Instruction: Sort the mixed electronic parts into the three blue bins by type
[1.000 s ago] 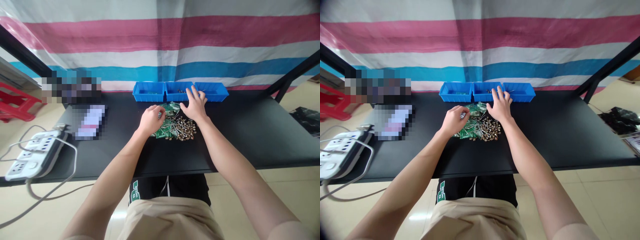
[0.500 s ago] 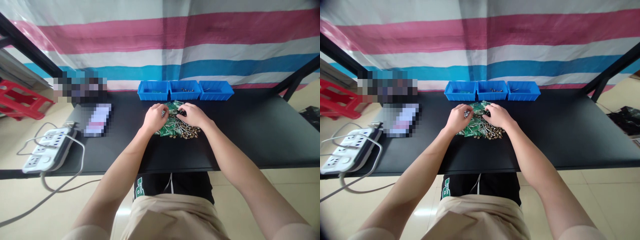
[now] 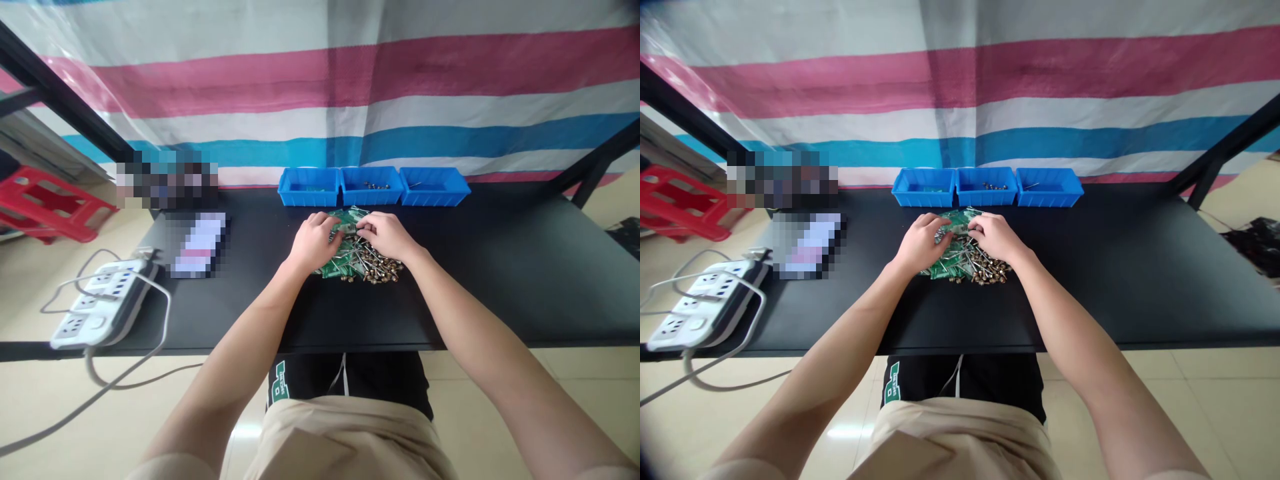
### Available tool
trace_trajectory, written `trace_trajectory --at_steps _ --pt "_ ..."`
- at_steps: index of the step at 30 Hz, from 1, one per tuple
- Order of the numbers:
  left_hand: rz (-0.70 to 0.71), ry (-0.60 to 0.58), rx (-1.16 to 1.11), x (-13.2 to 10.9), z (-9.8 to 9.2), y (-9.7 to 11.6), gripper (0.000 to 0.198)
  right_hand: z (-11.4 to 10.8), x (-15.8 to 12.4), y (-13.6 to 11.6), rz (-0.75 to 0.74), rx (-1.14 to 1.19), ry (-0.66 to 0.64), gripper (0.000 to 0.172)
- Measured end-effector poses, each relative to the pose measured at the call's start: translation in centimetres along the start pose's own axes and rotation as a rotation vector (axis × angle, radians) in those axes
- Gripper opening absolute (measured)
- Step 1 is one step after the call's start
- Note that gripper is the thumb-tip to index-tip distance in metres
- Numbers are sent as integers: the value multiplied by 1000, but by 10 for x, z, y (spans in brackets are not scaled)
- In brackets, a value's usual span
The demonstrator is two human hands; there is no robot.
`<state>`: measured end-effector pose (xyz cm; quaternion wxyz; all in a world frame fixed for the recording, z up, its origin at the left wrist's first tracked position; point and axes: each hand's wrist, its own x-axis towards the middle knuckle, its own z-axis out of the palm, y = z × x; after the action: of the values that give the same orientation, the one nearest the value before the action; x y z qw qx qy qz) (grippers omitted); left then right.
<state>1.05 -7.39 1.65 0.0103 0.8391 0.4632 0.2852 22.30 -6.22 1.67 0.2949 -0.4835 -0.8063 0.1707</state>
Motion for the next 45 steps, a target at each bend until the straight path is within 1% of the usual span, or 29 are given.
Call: trace_trajectory --at_steps 3,6,9,11,14,18,21,24,26,31,34,39,42,45 --pt "13 22 -27 0 0 0 24 -1 1 -3 38 161 97 9" --pt "35 48 -72 0 -1 1 25 -3 1 -6 76 297 184 15" --pt "59 60 -101 0 -1 2 28 -4 1 -10 105 367 299 19" --pt "68 68 -111 0 -1 3 30 -4 1 -14 123 410 353 23" --pt "78 75 -129 1 -1 6 32 0 2 -20 135 510 373 32" --pt "94 54 -123 2 -3 9 33 6 2 -28 132 629 354 43" --pt "88 93 -113 2 -2 8 33 6 2 -31 136 665 331 45" --pt "53 164 -120 1 0 6 26 4 1 -28 132 604 309 44" --pt "38 190 -123 1 1 4 23 3 0 -24 113 531 287 40" --pt "15 232 -133 1 0 3 19 0 -2 -18 9 351 215 25" --pt "19 227 -141 1 -1 4 21 -1 -3 -18 -39 238 218 19" --pt "22 225 -142 2 -2 5 25 -4 -4 -18 -72 118 244 20" --pt "16 225 -143 2 -3 6 26 -5 -4 -17 -62 86 222 23" --pt "-6 214 -147 2 -3 8 26 -5 -4 -16 -88 95 202 22"
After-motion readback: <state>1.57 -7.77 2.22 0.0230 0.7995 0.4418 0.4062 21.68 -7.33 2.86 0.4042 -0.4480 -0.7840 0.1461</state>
